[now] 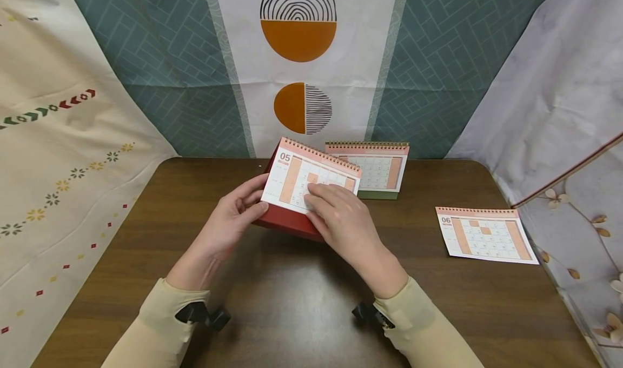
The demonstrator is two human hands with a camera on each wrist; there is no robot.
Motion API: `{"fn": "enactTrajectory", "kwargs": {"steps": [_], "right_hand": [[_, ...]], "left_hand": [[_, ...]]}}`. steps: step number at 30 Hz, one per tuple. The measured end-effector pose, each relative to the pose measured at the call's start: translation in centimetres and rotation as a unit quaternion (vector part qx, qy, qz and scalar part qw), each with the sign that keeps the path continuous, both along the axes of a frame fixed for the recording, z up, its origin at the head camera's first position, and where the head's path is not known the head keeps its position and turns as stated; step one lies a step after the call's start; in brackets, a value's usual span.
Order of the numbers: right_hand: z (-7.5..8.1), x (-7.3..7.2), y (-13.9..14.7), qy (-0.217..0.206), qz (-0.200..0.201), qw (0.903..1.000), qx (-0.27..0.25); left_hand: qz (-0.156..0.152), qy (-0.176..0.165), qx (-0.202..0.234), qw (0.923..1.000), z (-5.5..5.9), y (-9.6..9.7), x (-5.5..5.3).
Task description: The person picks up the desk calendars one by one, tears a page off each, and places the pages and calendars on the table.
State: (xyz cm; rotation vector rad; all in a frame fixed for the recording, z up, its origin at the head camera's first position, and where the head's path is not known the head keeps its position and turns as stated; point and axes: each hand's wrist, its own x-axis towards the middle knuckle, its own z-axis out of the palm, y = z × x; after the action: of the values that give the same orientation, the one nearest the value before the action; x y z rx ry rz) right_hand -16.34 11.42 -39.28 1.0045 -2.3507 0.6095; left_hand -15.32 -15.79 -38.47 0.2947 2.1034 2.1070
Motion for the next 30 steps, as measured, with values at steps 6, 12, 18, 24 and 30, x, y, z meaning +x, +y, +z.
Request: {"fn": "enactTrajectory", "kwargs": {"steps": [6,12,18,24,30], "right_hand": [[0.1,0.1,0.0,-0.002,-0.004,1.0000,0.001],[0.0,0.2,-0.2,0.005,-0.009,0.9999,-0.005],[-0.2,0.3,-0.6,0.019,-0.028,0.9992,-0.023],[-0.4,0.6,-1.2,0.029,-0.047,0.9981,-0.028],[-0.2,0.7,-1.3,0.033,-0.058,0.9975,-0.024]], "left_hand": [[0.005,0.009,0.003,0.9999,0.1,0.1,0.0],[0.016,0.025,0.008,0.9995,0.1,0.3,0.0],[0.023,0.024,0.004,0.9994,0.0,0.5,0.0],[0.026,0.020,0.006,0.9994,-0.2,0.6,0.1],[0.024,0.018,0.009,0.9995,-0.2,0.7,0.2]]}}
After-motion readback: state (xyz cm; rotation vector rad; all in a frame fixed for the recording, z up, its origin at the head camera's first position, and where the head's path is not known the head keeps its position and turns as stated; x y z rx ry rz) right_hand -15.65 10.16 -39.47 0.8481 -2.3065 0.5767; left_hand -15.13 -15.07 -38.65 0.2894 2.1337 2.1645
